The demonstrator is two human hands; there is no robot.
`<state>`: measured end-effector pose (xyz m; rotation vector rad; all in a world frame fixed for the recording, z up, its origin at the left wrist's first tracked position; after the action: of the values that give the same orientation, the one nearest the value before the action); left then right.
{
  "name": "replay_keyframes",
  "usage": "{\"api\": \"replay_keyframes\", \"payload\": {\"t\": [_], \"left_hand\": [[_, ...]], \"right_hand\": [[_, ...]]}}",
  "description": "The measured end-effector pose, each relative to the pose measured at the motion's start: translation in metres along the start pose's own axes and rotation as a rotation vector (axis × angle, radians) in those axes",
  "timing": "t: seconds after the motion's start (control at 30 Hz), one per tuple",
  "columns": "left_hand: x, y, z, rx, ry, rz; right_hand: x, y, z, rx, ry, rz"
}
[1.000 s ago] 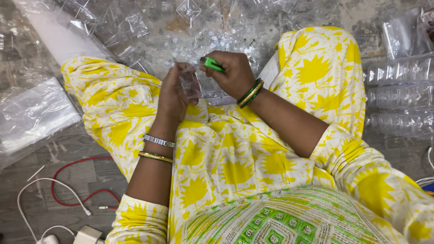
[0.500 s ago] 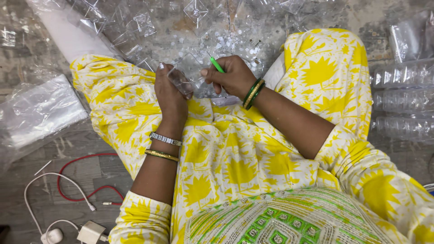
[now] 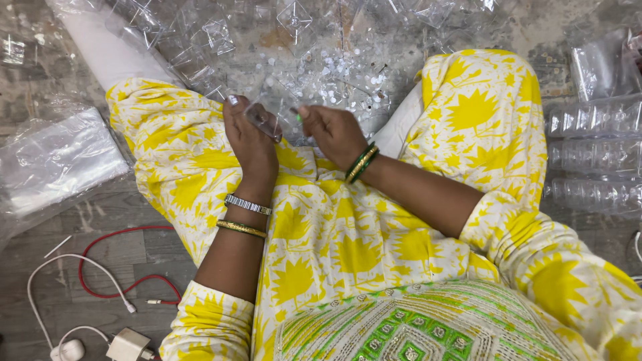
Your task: The person sits on the floor and uses a green utility knife to cut and trim small clear plastic pieces one at a time, holding each piece in one hand while cutting with the other, then setting the cut piece aside among scattered plastic scraps.
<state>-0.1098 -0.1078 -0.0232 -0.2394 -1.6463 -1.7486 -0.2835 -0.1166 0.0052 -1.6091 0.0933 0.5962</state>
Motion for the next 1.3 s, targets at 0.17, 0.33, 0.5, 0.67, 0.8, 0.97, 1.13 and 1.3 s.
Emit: {"api": "replay_keyframes", "payload": {"t": [0.17,0.33,0.5,0.67,0.8,0.97,1.13,1.3], "left_hand": [[-0.005,0.0,-0.005,0.052,0.068,-0.118],[0.005,-0.001,0.0,-0.03,0.014,-0.286],[0.019,0.002,0.002,-0.169,-0.207,0.028],[0.016,0.003,0.002,-0.242,-0.267,0.12],[0.011,-0.005,-0.002,-0.303,-0.239,0.163],[0.011,-0.003,-0.002,-0.262,-0.24,0.155],[0.015,0.004,0.0,-0.184,-0.226,0.159],[0.015,0.004,0.002,-0.257,-0.271,0.183]], "right_hand": [[0.019,0.005,0.014,0.211,-0.3,-0.509],[-0.019,0.003,-0.008,-0.11,0.021,-0.46],[-0.025,0.024,-0.022,0.046,0.044,-0.391],[-0.025,0.041,-0.022,0.308,-0.037,-0.676],[-0.022,0.043,-0.02,0.428,-0.092,-0.811],[-0.021,0.041,-0.02,0.404,-0.078,-0.822],[-0.03,0.041,-0.019,0.358,0.021,-0.797],[-0.025,0.039,-0.019,0.46,-0.112,-0.867]]}}
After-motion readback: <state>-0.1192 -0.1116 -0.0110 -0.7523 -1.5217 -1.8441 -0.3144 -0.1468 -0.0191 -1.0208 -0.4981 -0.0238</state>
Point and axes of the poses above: each hand's wrist, its own z-axis away from the middle knuckle, its own x-axis out of the palm, y = z × x, the point moved 6 cm from there along -z, towards the middle knuckle, and after that the axes turned 5 degrees about z, right-handed, at the moved point
